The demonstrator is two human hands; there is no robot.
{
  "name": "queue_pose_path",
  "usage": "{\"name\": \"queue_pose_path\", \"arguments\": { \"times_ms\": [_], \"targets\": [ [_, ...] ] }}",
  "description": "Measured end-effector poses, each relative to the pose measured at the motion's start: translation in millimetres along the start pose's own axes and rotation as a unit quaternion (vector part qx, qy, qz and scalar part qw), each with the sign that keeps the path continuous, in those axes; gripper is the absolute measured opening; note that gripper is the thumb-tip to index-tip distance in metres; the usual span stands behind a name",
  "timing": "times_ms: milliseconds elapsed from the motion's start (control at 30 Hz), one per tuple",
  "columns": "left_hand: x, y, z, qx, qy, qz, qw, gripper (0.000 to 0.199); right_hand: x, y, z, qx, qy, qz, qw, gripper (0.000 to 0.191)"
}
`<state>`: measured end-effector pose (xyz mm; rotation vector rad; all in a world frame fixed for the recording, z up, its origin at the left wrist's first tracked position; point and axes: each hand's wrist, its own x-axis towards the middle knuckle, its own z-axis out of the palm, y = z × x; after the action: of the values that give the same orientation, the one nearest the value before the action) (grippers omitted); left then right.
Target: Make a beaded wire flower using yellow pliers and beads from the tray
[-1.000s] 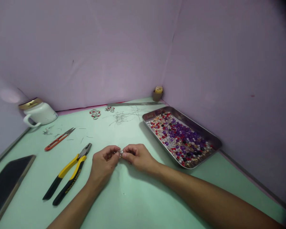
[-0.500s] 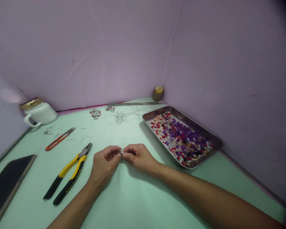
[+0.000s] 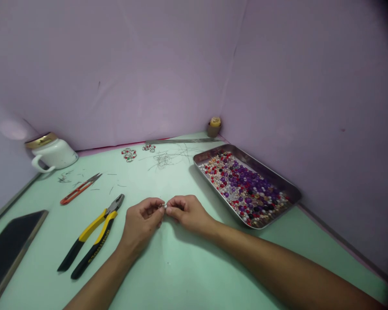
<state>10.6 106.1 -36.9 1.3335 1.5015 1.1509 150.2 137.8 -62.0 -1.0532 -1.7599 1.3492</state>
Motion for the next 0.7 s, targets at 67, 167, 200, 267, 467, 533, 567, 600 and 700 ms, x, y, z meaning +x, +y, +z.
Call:
{"name": "queue_pose_path", "arguments": {
  "times_ms": [67,167,200,267,467,533,567,600,700],
  "targets": [
    [0.1,-0.7,0.4,-0.005,0.002,-0.002,1.0,0.012,0.1,0.3,-0.1,0.004,-0.002,0.003,1.0,0.011],
    [-0.1,-1.3,0.8,-0.013,0.006,-0.007,1.0,0.009,-0.4,-0.1,-0.2,0.007,-0.008,0.01,1.0,0.011],
    [-0.2,-1.4,0.8,-0.016,0.007,-0.009,1.0,0.008,-0.6,-0.4,-0.2,0.008,-0.009,0.012,1.0,0.011],
    [0.0,-1.5,0.6,-0.023,0.007,-0.011,1.0,0.009,-0.9,-1.2,-0.2,0.016,-0.006,0.016,1.0,0.011],
    [3.9,-3.6,-0.1,-0.048,0.013,-0.032,0.998,0.019,1.0,-1.7,-1.0,0.129,-0.057,0.013,0.99,0.017],
    [5.2,-4.6,0.5,-0.053,0.015,-0.042,0.998,0.021,2.1,-0.3,-1.5,0.145,-0.065,0.015,0.987,0.019],
    [5.5,-4.9,0.9,-0.054,0.015,-0.046,0.997,0.022,2.6,0.7,-1.6,0.142,-0.062,0.017,0.988,0.019],
    [5.7,-5.1,1.3,-0.055,0.015,-0.05,0.997,0.021,3.0,2.0,-1.6,0.135,-0.058,0.017,0.989,0.019],
    [5.2,-4.5,2.0,-0.056,0.015,-0.058,0.997,0.02,3.3,5.7,-1.2,0.112,-0.051,0.018,0.992,0.018]
  ]
}}
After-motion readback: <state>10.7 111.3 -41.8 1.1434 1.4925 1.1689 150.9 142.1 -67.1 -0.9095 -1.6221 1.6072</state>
